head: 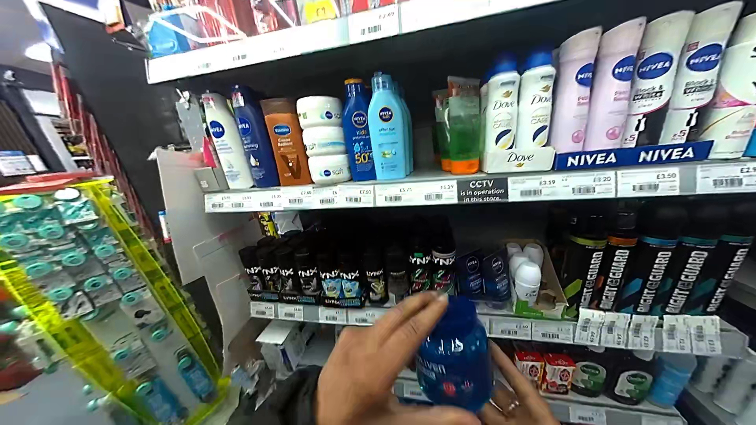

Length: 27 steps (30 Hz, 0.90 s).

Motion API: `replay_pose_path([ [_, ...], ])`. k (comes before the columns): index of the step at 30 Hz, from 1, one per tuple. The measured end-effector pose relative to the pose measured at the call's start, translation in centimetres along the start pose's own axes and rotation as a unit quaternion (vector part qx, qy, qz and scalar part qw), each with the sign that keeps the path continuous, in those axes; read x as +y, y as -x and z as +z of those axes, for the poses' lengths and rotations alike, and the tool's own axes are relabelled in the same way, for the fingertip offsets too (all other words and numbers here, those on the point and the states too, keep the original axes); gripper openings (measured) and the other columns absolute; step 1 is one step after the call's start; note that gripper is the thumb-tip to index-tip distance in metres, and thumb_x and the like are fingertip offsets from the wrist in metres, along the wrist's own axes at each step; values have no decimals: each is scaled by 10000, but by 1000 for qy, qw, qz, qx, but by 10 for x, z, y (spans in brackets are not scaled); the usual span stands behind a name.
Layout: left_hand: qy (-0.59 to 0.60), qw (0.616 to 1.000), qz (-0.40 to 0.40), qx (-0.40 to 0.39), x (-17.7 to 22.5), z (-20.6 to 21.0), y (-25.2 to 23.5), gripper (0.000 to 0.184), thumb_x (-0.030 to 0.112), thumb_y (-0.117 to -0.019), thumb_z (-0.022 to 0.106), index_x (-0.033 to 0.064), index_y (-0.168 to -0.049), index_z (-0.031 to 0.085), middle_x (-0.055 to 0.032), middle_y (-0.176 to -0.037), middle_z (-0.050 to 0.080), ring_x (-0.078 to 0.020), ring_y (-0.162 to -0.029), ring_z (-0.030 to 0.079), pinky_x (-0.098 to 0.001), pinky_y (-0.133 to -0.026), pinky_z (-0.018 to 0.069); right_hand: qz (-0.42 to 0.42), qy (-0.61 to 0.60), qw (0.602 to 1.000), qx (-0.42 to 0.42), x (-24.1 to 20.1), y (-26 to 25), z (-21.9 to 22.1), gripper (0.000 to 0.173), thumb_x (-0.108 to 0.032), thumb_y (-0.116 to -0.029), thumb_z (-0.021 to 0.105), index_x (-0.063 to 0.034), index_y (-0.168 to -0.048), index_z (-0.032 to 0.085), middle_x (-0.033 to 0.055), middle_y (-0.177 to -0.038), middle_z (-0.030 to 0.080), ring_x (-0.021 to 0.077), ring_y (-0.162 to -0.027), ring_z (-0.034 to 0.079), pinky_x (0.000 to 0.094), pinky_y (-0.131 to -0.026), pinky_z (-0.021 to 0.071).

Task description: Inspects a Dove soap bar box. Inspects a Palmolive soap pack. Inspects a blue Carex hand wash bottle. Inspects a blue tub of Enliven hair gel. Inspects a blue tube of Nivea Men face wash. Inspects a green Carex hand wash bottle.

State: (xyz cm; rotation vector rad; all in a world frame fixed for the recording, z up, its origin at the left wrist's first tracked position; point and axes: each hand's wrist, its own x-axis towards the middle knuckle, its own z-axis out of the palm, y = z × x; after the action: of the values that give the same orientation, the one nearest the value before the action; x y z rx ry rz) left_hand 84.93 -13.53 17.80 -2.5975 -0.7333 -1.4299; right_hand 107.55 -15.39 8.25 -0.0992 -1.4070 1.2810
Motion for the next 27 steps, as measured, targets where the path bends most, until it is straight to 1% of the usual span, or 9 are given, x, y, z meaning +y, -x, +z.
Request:
replay_pose_path([
  [4, -84, 995, -41, -38, 12, -2, 51, 837, 598, -822, 791, 82, -1445, 576, -128, -1350, 657, -135, -1004, 718, -308, -760, 630, 49, -68, 995, 53, 30, 15, 33, 812, -296, -980, 694, -5, -1589, 243, 194, -1488, 523, 329, -1250, 626, 529, -1023, 550],
  [6, -87, 993, -66, -35, 11, -5, 72, 840, 584, -832, 782, 108, -1480, 541, -101, -1355, 649, -121, -993, 697, -302, -764, 609, 84, -84, 988, 101, 50, 23, 47, 785, -273, -966, 710, 2, -1569, 289, 210, -1435, 563, 309, -1211, 650, 486, -1003, 566],
  [9, -51, 994, -90, -37, 11, -18, 100, 879, 530, -811, 827, 75, -1493, 512, -107, -1405, 612, -164, -1147, 663, -337, -900, 604, 112, -130, 976, 135, 76, 31, 64, 636, -210, -951, 729, -62, -1513, 470, 214, -1316, 641, 273, -1121, 694, 426, -958, 589],
  [13, -31, 991, -123, -52, 7, -47, 135, 995, 627, -758, 813, 84, -1521, 478, -80, -1459, 569, -182, -1203, 604, -358, -944, 542, 159, -242, 949, 125, 99, 41, 94, 502, -184, -992, 673, -88, -1466, 542, 228, -1322, 638, 312, -1155, 687, 457, -998, 572],
  [15, 14, 987, -152, -51, 4, -59, 158, 999, 571, -739, 848, 75, -1518, 468, -63, -1477, 556, -182, -1229, 575, -375, -990, 506, 190, -263, 936, 133, 107, 47, 112, 455, -245, -1000, 656, -113, -1430, 590, 202, -1303, 661, 302, -1147, 693, 455, -991, 576],
  [19, 60, 985, -159, -10, -4, -76, 194, 909, 427, -745, 891, -1, -1454, 517, -107, -1464, 575, -222, -1310, 544, -434, -1102, 429, 209, -258, 933, 135, 118, 50, 146, 408, -271, -1029, 614, -126, -1410, 596, 160, -1298, 669, 254, -1139, 699, 412, -965, 592],
  [21, 102, 981, -164, 3, -8, -83, 205, 914, 352, -737, 909, -42, -1451, 498, -154, -1458, 562, -255, -1340, 541, -439, -1127, 458, 208, -254, 934, 143, 124, 53, 162, 431, -287, -1048, 583, -107, -1438, 555, 171, -1296, 662, 260, -1124, 705, 412, -956, 599],
  [24, 205, 962, -178, 32, -13, -88, 224, 923, 220, -694, 948, -103, -1426, 488, -222, -1414, 538, -271, -1253, 611, -384, -1007, 597, 202, -202, 946, 152, 134, 62, 182, 461, -332, -1065, 544, -97, -1461, 529, 170, -1287, 663, 245, -1098, 715, 392, -932, 611],
  [27, 263, 946, -182, 52, -15, -90, 242, 924, 156, -654, 972, -118, -1402, 505, -247, -1410, 547, -309, -1234, 630, -415, -966, 621, 193, -123, 959, 169, 140, 70, 197, 472, -332, -1063, 552, -94, -1470, 525, 151, -1301, 656, 221, -1109, 707, 378, -916, 617],
])
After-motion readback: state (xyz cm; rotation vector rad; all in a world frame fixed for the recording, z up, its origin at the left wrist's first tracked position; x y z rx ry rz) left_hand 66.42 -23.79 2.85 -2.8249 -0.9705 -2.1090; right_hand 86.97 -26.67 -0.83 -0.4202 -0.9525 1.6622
